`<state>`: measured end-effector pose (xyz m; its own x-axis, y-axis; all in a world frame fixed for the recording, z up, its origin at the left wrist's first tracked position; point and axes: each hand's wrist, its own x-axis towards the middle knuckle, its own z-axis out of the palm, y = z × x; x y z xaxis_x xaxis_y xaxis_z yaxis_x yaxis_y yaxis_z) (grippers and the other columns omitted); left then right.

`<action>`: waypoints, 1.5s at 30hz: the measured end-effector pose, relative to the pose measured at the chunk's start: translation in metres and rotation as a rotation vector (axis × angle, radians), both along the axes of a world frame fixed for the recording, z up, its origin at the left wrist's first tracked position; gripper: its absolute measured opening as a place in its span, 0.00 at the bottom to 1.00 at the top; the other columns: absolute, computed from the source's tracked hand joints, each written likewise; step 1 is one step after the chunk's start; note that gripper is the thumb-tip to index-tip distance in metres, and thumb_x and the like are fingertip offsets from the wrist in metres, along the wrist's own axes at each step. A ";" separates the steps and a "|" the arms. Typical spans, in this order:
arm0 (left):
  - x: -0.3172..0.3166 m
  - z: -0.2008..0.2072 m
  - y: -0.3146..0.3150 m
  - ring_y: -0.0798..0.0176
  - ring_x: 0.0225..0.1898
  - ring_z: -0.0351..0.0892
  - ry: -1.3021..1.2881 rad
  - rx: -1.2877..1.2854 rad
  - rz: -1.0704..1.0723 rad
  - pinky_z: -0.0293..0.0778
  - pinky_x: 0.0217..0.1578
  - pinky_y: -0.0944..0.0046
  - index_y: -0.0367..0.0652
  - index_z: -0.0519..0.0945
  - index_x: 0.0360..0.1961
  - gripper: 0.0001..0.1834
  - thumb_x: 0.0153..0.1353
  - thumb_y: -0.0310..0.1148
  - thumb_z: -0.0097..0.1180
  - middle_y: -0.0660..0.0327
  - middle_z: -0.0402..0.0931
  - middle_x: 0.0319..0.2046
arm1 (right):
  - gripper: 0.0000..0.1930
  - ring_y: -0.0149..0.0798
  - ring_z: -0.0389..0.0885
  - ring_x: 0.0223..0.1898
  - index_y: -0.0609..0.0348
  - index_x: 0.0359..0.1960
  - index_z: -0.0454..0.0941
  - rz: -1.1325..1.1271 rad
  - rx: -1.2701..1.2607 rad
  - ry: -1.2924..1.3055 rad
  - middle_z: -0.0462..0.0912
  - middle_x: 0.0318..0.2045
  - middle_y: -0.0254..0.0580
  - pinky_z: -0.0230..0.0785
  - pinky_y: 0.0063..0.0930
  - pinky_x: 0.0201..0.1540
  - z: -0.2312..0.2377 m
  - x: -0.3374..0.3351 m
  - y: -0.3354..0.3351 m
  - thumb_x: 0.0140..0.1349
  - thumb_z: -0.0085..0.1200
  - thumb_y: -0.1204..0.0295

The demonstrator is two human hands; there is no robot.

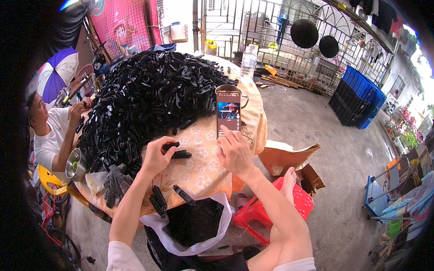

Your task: The person sorts and organizes a large pile of black plastic parts on a table by hand.

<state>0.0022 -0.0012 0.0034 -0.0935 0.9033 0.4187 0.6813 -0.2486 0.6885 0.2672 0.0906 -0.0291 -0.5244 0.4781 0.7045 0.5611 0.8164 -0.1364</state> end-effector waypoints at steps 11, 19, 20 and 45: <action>-0.001 -0.001 0.001 0.56 0.32 0.84 -0.004 0.012 -0.003 0.78 0.35 0.65 0.34 0.81 0.41 0.11 0.56 0.22 0.63 0.50 0.84 0.35 | 0.11 0.51 0.73 0.50 0.60 0.35 0.77 -0.085 -0.111 0.038 0.75 0.51 0.52 0.69 0.41 0.54 0.006 -0.001 -0.009 0.54 0.58 0.68; -0.002 -0.004 0.001 0.57 0.32 0.84 -0.015 0.011 -0.007 0.78 0.36 0.65 0.34 0.81 0.41 0.11 0.56 0.22 0.63 0.50 0.84 0.34 | 0.11 0.51 0.73 0.50 0.61 0.36 0.77 -0.076 0.006 0.074 0.74 0.53 0.54 0.68 0.42 0.56 0.004 -0.003 -0.008 0.54 0.57 0.68; -0.002 -0.004 0.001 0.57 0.32 0.84 -0.016 0.011 -0.008 0.78 0.36 0.65 0.34 0.81 0.41 0.11 0.56 0.22 0.63 0.50 0.84 0.34 | 0.11 0.51 0.73 0.50 0.61 0.36 0.77 -0.076 0.006 0.074 0.74 0.53 0.54 0.68 0.42 0.56 0.004 -0.003 -0.008 0.54 0.57 0.68; -0.001 -0.002 0.001 0.58 0.32 0.84 -0.006 0.000 -0.008 0.78 0.35 0.65 0.34 0.82 0.41 0.11 0.56 0.23 0.63 0.51 0.84 0.34 | 0.14 0.52 0.72 0.53 0.61 0.39 0.77 -0.093 -0.028 0.034 0.70 0.62 0.57 0.66 0.43 0.58 0.001 0.000 -0.007 0.53 0.58 0.68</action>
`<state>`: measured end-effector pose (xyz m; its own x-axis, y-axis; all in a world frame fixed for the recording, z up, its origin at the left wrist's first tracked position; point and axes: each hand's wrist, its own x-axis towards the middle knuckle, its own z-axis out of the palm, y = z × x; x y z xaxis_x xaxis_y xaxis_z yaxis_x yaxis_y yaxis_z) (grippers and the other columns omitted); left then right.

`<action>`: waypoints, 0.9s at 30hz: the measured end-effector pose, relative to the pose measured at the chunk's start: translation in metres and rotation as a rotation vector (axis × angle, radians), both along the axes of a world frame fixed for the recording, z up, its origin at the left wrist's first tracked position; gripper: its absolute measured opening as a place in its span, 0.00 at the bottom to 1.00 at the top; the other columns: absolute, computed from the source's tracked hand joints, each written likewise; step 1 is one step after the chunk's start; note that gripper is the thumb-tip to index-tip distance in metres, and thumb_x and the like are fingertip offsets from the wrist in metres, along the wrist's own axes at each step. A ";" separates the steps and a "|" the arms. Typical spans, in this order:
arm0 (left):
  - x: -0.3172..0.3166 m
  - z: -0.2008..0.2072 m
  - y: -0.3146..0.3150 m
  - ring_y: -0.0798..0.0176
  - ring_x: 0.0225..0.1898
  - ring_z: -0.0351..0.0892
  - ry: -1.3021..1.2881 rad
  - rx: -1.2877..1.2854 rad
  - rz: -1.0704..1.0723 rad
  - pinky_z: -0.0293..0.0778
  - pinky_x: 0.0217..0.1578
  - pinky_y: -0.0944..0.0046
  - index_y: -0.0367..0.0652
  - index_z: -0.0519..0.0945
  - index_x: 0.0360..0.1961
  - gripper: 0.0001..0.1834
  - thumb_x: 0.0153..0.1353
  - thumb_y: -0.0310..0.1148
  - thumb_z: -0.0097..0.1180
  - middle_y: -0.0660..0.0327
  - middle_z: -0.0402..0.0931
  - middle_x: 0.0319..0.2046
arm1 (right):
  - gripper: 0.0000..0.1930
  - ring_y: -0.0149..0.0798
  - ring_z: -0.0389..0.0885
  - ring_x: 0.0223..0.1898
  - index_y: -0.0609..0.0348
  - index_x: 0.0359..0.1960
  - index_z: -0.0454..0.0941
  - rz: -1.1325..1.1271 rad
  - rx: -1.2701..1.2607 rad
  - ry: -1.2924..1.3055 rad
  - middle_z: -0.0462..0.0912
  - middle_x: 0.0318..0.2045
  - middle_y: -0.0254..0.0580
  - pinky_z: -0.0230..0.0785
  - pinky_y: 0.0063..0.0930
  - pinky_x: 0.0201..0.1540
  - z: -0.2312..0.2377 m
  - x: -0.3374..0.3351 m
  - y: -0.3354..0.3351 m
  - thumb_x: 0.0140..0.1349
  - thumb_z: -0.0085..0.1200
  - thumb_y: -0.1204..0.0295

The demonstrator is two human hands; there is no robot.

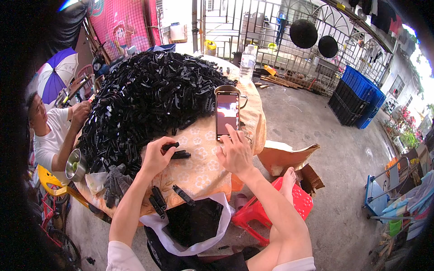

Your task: The person sorts and organizes a large pile of black plastic parts on a table by hand.

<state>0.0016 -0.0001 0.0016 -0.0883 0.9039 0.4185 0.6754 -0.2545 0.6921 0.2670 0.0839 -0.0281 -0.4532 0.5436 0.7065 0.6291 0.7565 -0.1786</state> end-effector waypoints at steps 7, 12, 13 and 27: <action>-0.001 -0.001 -0.001 0.57 0.32 0.84 -0.001 -0.013 0.008 0.78 0.35 0.65 0.34 0.81 0.41 0.11 0.56 0.23 0.63 0.50 0.84 0.34 | 0.14 0.51 0.72 0.53 0.60 0.40 0.77 -0.008 -0.001 0.012 0.71 0.61 0.55 0.67 0.44 0.57 0.000 -0.002 0.000 0.53 0.58 0.67; 0.000 0.000 0.000 0.56 0.35 0.85 0.001 0.001 0.028 0.78 0.36 0.64 0.34 0.81 0.41 0.11 0.56 0.22 0.63 0.50 0.84 0.36 | 0.13 0.49 0.74 0.50 0.60 0.40 0.77 0.042 0.066 -0.016 0.74 0.55 0.50 0.69 0.41 0.55 0.008 -0.006 -0.005 0.53 0.58 0.69; 0.000 -0.001 0.000 0.55 0.36 0.85 -0.001 0.031 0.035 0.79 0.36 0.65 0.34 0.81 0.41 0.11 0.55 0.21 0.63 0.49 0.84 0.37 | 0.13 0.49 0.74 0.50 0.60 0.40 0.77 0.083 0.072 -0.019 0.75 0.53 0.49 0.70 0.40 0.54 0.011 -0.009 -0.006 0.53 0.58 0.70; 0.003 -0.005 0.002 0.64 0.31 0.81 -0.058 0.080 -0.079 0.74 0.33 0.67 0.39 0.82 0.47 0.17 0.54 0.20 0.65 0.55 0.85 0.35 | 0.17 0.37 0.83 0.29 0.63 0.52 0.78 0.493 -0.807 0.380 0.86 0.37 0.51 0.75 0.30 0.36 0.011 -0.097 -0.011 0.66 0.57 0.66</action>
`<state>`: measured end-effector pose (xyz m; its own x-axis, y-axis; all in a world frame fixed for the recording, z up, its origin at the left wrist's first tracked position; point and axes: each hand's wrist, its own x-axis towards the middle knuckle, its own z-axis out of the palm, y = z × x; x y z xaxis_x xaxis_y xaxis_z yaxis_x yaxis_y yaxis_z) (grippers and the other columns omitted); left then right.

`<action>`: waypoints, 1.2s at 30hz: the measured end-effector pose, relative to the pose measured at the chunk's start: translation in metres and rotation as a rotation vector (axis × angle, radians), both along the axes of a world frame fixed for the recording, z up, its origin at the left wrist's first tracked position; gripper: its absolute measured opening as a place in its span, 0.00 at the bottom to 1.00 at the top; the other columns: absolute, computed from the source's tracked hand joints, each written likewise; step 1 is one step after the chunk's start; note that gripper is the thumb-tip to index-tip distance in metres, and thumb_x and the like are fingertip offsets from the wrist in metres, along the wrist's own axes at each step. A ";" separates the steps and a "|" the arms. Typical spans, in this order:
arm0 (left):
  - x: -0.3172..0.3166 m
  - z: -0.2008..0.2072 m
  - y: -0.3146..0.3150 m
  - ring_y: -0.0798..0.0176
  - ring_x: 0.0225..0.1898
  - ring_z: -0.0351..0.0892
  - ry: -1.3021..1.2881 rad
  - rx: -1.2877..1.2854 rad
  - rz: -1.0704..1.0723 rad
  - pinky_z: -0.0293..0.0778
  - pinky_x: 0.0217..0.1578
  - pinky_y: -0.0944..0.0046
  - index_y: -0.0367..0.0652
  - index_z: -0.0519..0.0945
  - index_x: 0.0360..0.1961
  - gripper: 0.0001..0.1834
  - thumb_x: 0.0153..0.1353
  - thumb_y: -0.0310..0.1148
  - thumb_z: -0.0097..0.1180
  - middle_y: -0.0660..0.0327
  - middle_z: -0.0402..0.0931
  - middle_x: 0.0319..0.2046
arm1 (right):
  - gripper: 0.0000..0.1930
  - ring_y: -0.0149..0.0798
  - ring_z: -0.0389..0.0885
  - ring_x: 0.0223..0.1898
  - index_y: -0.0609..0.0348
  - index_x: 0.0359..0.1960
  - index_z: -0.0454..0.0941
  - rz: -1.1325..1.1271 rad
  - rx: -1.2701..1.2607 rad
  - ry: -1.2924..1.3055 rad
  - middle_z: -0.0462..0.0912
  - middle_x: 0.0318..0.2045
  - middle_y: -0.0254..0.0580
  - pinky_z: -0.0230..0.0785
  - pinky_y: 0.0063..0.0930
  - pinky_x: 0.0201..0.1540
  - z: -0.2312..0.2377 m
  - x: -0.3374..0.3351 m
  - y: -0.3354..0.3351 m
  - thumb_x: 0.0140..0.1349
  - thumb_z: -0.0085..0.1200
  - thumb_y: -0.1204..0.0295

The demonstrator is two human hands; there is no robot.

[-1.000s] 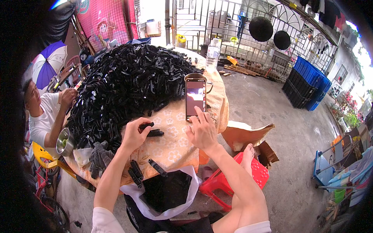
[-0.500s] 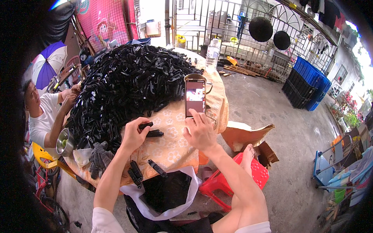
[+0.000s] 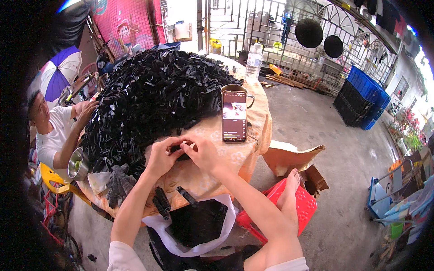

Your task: The person sorts and organizes a large pile of black plastic parts on a table by hand.

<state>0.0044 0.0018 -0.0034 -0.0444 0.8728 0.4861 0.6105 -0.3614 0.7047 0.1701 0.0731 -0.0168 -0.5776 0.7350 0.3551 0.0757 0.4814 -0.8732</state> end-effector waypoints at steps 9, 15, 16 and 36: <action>-0.005 0.012 -0.010 0.68 0.36 0.80 -0.082 -0.167 -0.137 0.76 0.38 0.67 0.37 0.75 0.55 0.24 0.55 0.20 0.62 0.54 0.83 0.36 | 0.10 0.28 0.84 0.31 0.64 0.44 0.84 -0.120 -0.048 0.088 0.88 0.33 0.43 0.78 0.26 0.34 -0.009 0.001 0.015 0.65 0.58 0.72; -0.010 0.010 -0.011 0.61 0.33 0.85 0.043 -0.255 -0.300 0.79 0.38 0.62 0.36 0.81 0.44 0.14 0.54 0.24 0.65 0.52 0.85 0.33 | 0.08 0.30 0.83 0.30 0.66 0.41 0.82 -0.224 -0.190 0.154 0.85 0.31 0.41 0.77 0.26 0.34 -0.014 0.001 0.011 0.67 0.56 0.74; -0.009 0.012 -0.013 0.61 0.33 0.85 0.042 -0.255 -0.304 0.79 0.38 0.62 0.36 0.81 0.44 0.14 0.54 0.24 0.65 0.52 0.85 0.33 | 0.08 0.30 0.83 0.30 0.66 0.41 0.82 -0.228 -0.190 0.154 0.85 0.31 0.41 0.77 0.26 0.34 -0.016 0.000 0.013 0.67 0.56 0.74; -0.003 -0.004 0.088 0.50 0.53 0.75 0.680 0.138 0.109 0.74 0.51 0.56 0.44 0.82 0.46 0.18 0.52 0.25 0.59 0.56 0.77 0.50 | 0.07 0.55 0.80 0.38 0.66 0.35 0.80 -0.266 0.346 -0.035 0.79 0.36 0.54 0.73 0.42 0.43 -0.018 -0.004 -0.002 0.60 0.58 0.74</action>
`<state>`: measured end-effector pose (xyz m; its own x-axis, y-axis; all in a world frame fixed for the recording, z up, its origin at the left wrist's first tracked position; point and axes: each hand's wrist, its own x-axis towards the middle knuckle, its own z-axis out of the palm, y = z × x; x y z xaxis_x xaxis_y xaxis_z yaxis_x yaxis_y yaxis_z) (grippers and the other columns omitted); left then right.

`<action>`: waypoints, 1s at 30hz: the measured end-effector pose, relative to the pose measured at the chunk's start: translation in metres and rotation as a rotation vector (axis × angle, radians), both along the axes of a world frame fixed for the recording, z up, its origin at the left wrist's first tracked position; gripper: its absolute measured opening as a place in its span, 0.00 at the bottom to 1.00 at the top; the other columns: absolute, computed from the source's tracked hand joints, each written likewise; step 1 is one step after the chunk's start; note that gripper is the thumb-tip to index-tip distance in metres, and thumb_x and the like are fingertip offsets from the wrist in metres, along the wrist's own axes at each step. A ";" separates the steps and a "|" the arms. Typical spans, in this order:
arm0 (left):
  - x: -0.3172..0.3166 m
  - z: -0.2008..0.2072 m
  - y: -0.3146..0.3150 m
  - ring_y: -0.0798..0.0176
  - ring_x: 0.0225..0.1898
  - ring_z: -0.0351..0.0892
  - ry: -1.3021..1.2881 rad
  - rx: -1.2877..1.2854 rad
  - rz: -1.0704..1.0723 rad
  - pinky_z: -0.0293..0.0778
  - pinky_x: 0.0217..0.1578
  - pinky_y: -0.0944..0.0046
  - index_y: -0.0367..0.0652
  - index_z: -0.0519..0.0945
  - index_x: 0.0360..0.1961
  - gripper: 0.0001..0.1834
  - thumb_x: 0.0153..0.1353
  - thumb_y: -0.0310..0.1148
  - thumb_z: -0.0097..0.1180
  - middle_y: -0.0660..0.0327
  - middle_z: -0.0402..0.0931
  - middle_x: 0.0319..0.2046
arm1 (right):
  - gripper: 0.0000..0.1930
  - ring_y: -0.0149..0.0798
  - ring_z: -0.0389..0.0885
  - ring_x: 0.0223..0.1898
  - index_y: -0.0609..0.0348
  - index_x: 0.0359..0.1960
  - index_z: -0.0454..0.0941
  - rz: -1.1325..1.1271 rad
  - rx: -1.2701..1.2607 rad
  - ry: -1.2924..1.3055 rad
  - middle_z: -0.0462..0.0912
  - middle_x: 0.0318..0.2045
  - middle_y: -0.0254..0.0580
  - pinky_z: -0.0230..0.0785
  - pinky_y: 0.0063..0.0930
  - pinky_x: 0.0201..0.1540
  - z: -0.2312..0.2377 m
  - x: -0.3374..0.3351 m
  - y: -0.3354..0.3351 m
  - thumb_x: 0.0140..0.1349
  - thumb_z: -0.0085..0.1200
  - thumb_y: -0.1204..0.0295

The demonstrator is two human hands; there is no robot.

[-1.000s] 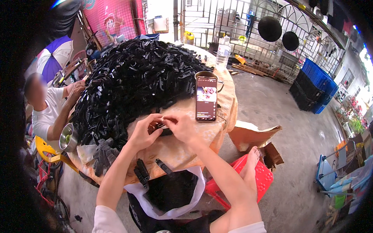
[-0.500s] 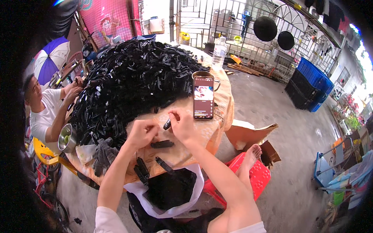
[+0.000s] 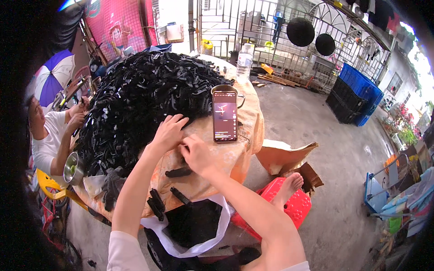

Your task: The person sorts and organizes a large pile of black plastic parts on a table by hand.

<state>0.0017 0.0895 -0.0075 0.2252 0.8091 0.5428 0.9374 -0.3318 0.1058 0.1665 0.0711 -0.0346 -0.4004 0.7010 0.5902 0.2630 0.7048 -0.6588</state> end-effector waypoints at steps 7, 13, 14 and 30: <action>0.001 -0.010 0.015 0.53 0.47 0.74 0.083 0.053 0.014 0.74 0.44 0.52 0.44 0.78 0.32 0.06 0.51 0.26 0.59 0.60 0.75 0.41 | 0.07 0.53 0.78 0.43 0.67 0.37 0.80 0.243 0.112 -0.076 0.79 0.39 0.50 0.71 0.40 0.47 0.003 0.025 -0.007 0.60 0.56 0.76; 0.000 0.002 -0.001 0.47 0.41 0.77 -0.161 0.058 -0.043 0.73 0.42 0.52 0.39 0.77 0.32 0.07 0.51 0.25 0.61 0.55 0.79 0.35 | 0.10 0.51 0.75 0.50 0.62 0.39 0.78 0.237 0.171 -0.205 0.78 0.43 0.48 0.70 0.38 0.54 0.006 0.043 -0.013 0.54 0.57 0.76; 0.001 0.005 -0.004 0.47 0.41 0.77 -0.156 0.056 -0.044 0.73 0.42 0.52 0.39 0.77 0.32 0.07 0.51 0.25 0.61 0.55 0.79 0.35 | 0.10 0.51 0.75 0.50 0.62 0.39 0.78 0.236 0.170 -0.200 0.78 0.43 0.48 0.70 0.38 0.54 0.005 0.045 -0.012 0.54 0.57 0.76; -0.003 0.008 -0.068 0.67 0.34 0.82 -1.455 -0.267 0.036 0.85 0.36 0.66 0.31 0.79 0.41 0.08 0.69 0.27 0.55 0.59 0.79 0.32 | 0.12 0.41 0.83 0.29 0.63 0.45 0.81 0.082 -0.003 0.131 0.81 0.35 0.47 0.78 0.30 0.32 0.011 0.001 -0.007 0.59 0.63 0.75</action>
